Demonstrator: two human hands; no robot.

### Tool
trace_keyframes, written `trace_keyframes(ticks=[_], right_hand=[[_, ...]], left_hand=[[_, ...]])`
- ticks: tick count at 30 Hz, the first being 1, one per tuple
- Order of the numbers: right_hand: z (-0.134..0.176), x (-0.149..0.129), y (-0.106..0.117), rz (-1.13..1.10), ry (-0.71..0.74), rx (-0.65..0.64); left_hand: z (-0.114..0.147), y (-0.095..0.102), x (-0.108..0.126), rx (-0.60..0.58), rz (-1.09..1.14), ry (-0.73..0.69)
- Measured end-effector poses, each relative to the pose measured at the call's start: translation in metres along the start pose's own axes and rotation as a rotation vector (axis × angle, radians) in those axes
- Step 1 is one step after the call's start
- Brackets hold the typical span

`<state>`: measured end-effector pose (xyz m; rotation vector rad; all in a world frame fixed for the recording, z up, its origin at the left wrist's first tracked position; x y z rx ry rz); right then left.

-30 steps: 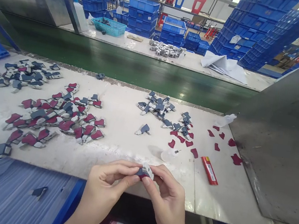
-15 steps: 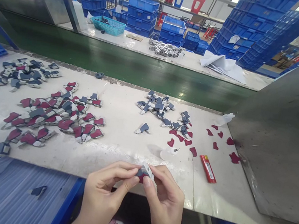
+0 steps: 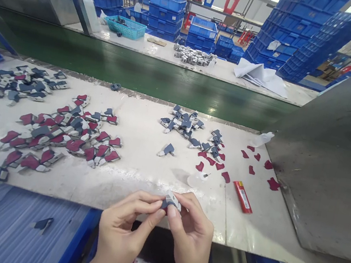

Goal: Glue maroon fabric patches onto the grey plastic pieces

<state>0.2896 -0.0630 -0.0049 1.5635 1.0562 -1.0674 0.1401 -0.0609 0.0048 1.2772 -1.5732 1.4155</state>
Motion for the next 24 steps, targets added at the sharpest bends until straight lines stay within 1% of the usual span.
trace_keyframes(ticks=[3, 6, 8, 10, 12, 14, 16, 18, 19, 20, 21, 22, 24], right_hand=[[-0.002, 0.008, -0.003, -0.021, -0.040, -0.026], [-0.005, 0.014, -0.008, -0.033, -0.046, -0.104], [-0.006, 0.017, -0.007, -0.029, -0.060, -0.105], [-0.006, 0.020, -0.004, -0.027, -0.097, -0.067], [-0.006, 0.023, -0.002, -0.041, -0.149, -0.033], [-0.007, 0.026, -0.003, -0.074, -0.198, -0.028], [-0.007, 0.029, -0.007, -0.114, -0.234, -0.074], [-0.006, 0.033, -0.011, -0.121, -0.250, -0.142], [-0.006, 0.034, -0.010, -0.099, -0.244, -0.153], [-0.007, 0.033, -0.007, -0.052, -0.214, -0.147], [-0.008, 0.030, -0.001, 0.023, -0.155, -0.120], [-0.009, 0.022, 0.006, 0.117, -0.065, -0.077], [-0.009, 0.001, 0.017, 0.310, 0.167, 0.013]], left_hand=[[-0.002, 0.003, -0.004, -0.013, -0.023, -0.016], [-0.004, 0.007, -0.013, 0.003, -0.045, 0.054], [-0.006, 0.008, -0.017, 0.006, -0.081, 0.083], [-0.006, 0.009, -0.015, -0.014, -0.133, 0.038], [-0.006, 0.004, -0.012, -0.092, -0.205, -0.045], [-0.005, -0.001, -0.009, -0.188, -0.287, -0.133], [-0.004, -0.004, -0.007, -0.253, -0.342, -0.197], [-0.005, -0.004, -0.005, -0.277, -0.370, -0.222], [-0.006, -0.004, -0.004, -0.278, -0.378, -0.222], [-0.007, -0.003, -0.003, -0.278, -0.385, -0.216], [-0.008, -0.003, -0.002, -0.277, -0.394, -0.208], [-0.008, -0.003, 0.000, -0.278, -0.401, -0.200], [-0.009, -0.003, 0.002, -0.299, -0.404, -0.178]])
Point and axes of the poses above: each hand's wrist, its own z-axis away from the middle knuckle, its own y-axis out of the back of the hand, x = y × z, the point moved 9 cm from there along -z, towards the middle knuckle, and after that the axes turned 14 degrees about z, right-handed, at the moved point
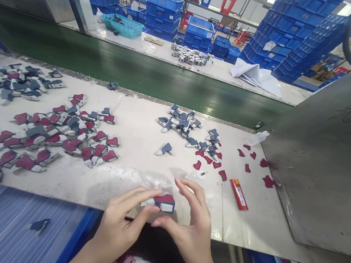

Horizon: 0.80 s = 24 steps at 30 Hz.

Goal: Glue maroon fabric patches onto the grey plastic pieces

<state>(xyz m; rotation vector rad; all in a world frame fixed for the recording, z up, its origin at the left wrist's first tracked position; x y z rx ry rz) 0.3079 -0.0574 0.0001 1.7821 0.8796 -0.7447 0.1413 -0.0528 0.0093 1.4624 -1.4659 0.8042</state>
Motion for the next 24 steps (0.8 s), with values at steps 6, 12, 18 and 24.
trace_keyframes(ticks=[6, 12, 18, 24], right_hand=[[0.001, -0.033, 0.004, 0.101, 0.323, -0.025], [0.008, -0.030, -0.007, 0.004, 0.261, -0.099], [0.010, -0.030, -0.007, 0.024, 0.301, -0.035], [0.007, -0.016, -0.007, -0.080, 0.196, 0.019]], left_hand=[[0.000, -0.004, 0.008, -0.134, 0.050, 0.035], [-0.001, -0.010, 0.014, -0.211, 0.092, 0.026], [0.000, -0.011, 0.003, -0.217, 0.143, 0.089], [-0.001, -0.004, -0.002, -0.177, 0.157, 0.134]])
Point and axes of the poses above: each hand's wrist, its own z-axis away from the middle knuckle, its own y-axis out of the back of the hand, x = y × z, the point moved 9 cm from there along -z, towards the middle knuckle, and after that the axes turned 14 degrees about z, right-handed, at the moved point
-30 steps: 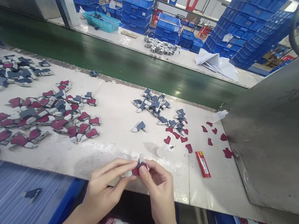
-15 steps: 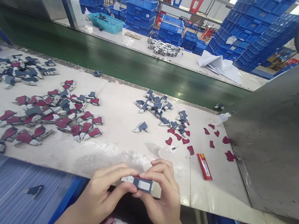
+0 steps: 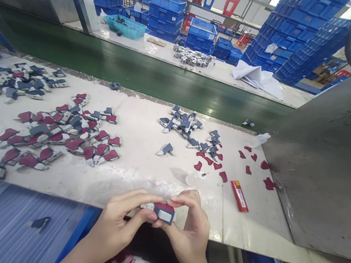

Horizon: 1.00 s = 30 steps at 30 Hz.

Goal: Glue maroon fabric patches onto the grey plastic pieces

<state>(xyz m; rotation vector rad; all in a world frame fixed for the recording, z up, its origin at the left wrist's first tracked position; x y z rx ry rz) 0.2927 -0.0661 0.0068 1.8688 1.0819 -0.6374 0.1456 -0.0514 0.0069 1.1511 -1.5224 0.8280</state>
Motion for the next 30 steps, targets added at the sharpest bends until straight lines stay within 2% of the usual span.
trace_keyframes(ticks=[7, 11, 17, 21, 26, 30], right_hand=[[-0.001, -0.008, 0.002, -0.008, 0.079, -0.010], [-0.001, -0.009, 0.002, -0.019, 0.083, 0.020], [-0.009, -0.012, 0.006, 0.045, 0.045, 0.103], [-0.012, -0.019, 0.007, 0.068, 0.070, 0.095], [-0.012, -0.019, 0.006, 0.061, 0.051, 0.057], [-0.012, -0.018, 0.004, 0.060, 0.029, 0.033]], left_hand=[[-0.003, -0.001, -0.004, -0.008, 0.005, 0.020], [-0.004, -0.003, -0.007, -0.040, 0.110, 0.028], [-0.008, -0.004, -0.033, 0.045, 0.535, 0.242], [-0.007, -0.017, -0.050, 0.009, 0.796, 0.337], [0.000, -0.019, -0.069, 0.074, 0.834, 0.433], [0.002, -0.025, -0.074, 0.136, 0.917, 0.512]])
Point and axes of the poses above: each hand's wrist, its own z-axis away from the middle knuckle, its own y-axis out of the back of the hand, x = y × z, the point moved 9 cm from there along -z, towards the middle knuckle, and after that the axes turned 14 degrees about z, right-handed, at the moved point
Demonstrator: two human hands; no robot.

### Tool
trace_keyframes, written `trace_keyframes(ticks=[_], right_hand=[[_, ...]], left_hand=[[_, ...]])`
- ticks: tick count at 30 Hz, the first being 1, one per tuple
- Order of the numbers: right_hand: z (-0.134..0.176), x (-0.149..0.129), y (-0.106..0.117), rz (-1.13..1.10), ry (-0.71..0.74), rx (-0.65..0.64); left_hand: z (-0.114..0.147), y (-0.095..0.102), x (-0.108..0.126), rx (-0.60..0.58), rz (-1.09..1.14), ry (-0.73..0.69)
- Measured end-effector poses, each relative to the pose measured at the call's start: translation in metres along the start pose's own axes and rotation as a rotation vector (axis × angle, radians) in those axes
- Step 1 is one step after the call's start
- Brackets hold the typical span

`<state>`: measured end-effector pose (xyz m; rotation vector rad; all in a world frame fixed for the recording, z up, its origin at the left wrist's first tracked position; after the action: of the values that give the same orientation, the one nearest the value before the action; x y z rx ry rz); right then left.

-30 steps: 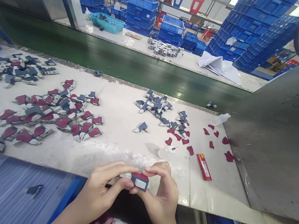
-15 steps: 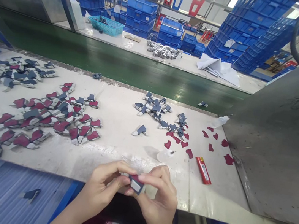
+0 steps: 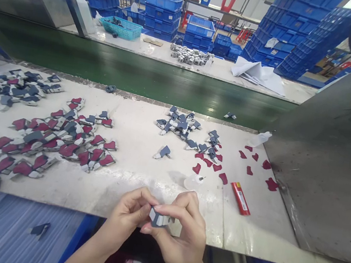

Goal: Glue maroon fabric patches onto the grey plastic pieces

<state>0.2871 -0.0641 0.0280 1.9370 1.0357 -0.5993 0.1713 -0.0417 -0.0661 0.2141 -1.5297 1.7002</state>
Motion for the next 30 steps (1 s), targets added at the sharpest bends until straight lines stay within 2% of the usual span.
trace_keyframes(ticks=[5, 10, 16, 20, 25, 30], right_hand=[[0.000, -0.004, -0.002, 0.041, -0.002, 0.005], [-0.002, 0.000, -0.006, 0.014, -0.084, 0.016], [-0.002, 0.007, -0.007, -0.031, -0.154, 0.051], [-0.004, 0.014, -0.006, -0.045, -0.178, 0.025], [-0.006, 0.015, -0.005, -0.025, -0.113, 0.000], [-0.007, 0.013, -0.002, 0.005, -0.073, 0.015]], left_hand=[[0.000, -0.002, -0.018, 0.095, 0.206, 0.125], [0.005, 0.007, -0.038, 0.212, 0.338, 0.181], [0.007, 0.005, -0.049, 0.203, 0.384, 0.213], [0.004, 0.002, -0.029, 0.184, 0.326, 0.115], [0.006, 0.007, 0.005, 0.204, 0.067, -0.048], [0.015, 0.014, 0.035, 0.306, -0.233, -0.261]])
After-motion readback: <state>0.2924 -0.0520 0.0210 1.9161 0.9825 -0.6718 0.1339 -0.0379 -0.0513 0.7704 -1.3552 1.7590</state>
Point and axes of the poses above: each hand's wrist, its own z-axis away from the middle knuckle, its own y-axis out of the back of the hand, x = y × z, the point moved 9 cm from there along -z, towards the middle knuckle, and after that the axes turned 14 degrees about z, right-handed, at the moved point
